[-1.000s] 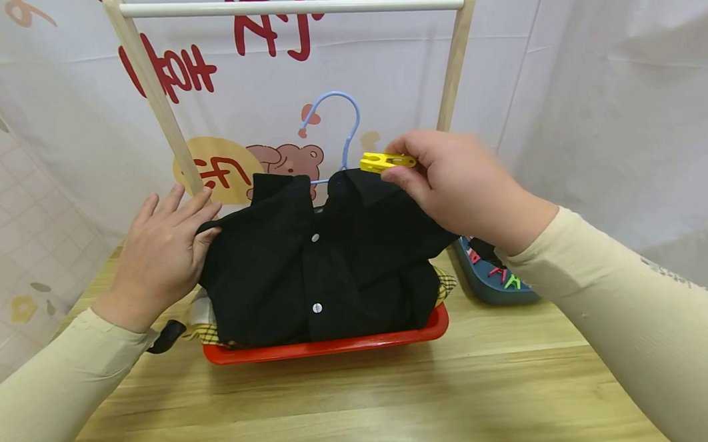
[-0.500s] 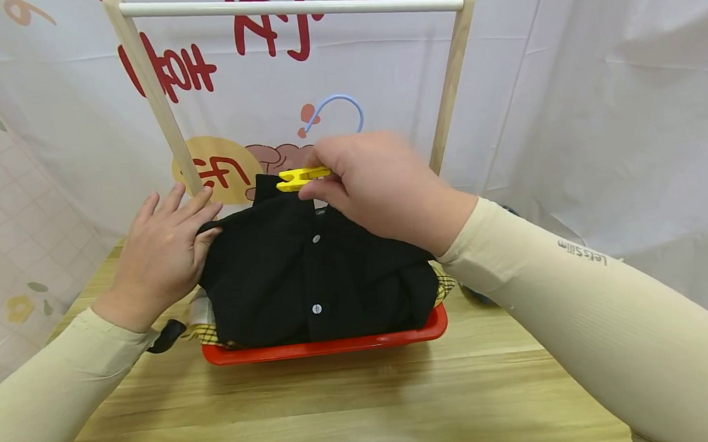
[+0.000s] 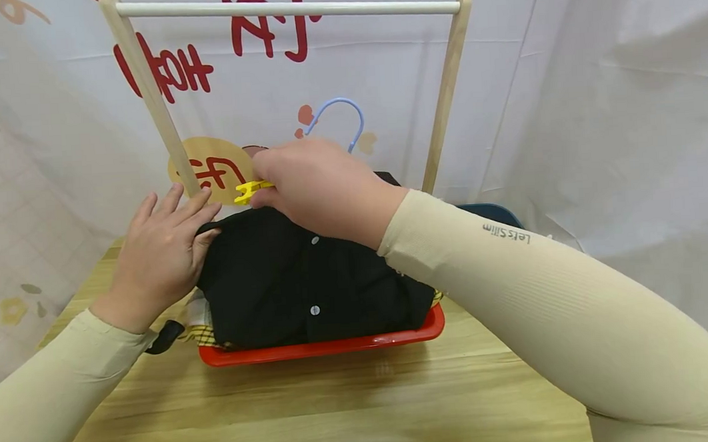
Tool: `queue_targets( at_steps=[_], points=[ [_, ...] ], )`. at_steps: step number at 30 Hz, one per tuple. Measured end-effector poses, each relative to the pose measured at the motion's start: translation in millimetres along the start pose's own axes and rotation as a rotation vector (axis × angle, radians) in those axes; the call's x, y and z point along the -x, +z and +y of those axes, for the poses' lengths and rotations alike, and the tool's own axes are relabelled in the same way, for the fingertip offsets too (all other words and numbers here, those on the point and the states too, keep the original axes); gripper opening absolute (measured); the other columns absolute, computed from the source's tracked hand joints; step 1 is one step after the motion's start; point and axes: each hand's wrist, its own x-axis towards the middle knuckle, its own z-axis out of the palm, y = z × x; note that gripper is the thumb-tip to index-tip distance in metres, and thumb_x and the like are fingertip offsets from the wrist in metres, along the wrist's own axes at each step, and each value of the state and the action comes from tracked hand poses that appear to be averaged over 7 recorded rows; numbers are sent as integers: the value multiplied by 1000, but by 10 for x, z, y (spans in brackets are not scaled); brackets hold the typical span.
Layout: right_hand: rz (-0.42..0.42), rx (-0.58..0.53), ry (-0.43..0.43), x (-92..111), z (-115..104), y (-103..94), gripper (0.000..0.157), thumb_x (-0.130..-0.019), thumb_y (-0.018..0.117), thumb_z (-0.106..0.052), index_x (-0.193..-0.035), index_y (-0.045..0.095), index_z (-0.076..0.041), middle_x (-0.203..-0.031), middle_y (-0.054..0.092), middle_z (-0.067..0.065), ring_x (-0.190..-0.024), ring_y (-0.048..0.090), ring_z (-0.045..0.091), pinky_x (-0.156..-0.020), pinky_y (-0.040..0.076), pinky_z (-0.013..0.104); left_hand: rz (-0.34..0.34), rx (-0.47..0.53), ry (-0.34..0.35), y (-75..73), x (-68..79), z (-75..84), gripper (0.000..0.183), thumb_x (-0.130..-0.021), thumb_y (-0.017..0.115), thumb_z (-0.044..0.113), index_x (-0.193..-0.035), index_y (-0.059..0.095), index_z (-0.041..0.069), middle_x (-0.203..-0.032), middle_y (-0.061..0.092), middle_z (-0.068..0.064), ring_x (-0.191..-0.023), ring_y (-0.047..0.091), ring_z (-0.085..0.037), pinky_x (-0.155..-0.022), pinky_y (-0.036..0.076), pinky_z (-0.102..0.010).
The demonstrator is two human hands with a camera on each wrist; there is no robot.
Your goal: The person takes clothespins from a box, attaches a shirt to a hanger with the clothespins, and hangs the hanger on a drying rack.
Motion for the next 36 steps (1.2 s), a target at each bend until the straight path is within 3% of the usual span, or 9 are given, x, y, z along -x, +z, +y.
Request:
queue_targets(
  at_steps=[6, 15, 25, 29, 36],
  points=[
    [-93, 15, -15, -139, -95, 50, 22, -87, 63, -33, -99, 65, -14, -88, 65, -7, -77, 57, 8, -70, 48, 22, -4, -10, 3, 2, -3, 4, 46, -93, 47, 37, -132, 54, 13, -138, 49, -10, -133, 36, -37, -111, 20, -56],
    [-148, 75, -56, -229, -123, 134, 19, -89, 61, -30, -92, 61, -11, -83, 60, -3, -77, 53, 11, -69, 46, 22, 16, -6, 8, 17, -13, 13, 46, -92, 50, 37, -131, 54, 13, -137, 50, -10, -134, 36, -36, -110, 21, -57],
    [-228, 125, -38, -306, -158, 198, 19, -91, 58, -21, -107, 65, -15, -102, 63, -4, -97, 56, 12, -91, 47, 25, 20, -7, 13, 6, -5, 16, 45, -91, 52, 34, -130, 55, 13, -137, 50, -9, -133, 37, -37, -109, 22, -57],
    [-267, 182, -42, -324, -167, 214, 25, -92, 54, -19, -116, 63, -18, -106, 64, -6, -101, 57, 10, -93, 46, 23, 25, -9, 15, 5, -6, 11, 45, -91, 52, 35, -131, 54, 13, -138, 50, -9, -133, 37, -37, -109, 22, -56],
    [-262, 232, -73, -326, -168, 264, 28, -92, 55, -22, -120, 62, -20, -104, 65, -6, -98, 57, 9, -92, 47, 21, 42, -6, 21, -3, -16, 13, 46, -91, 51, 36, -131, 54, 13, -137, 50, -10, -134, 35, -36, -110, 21, -56]
  ],
)
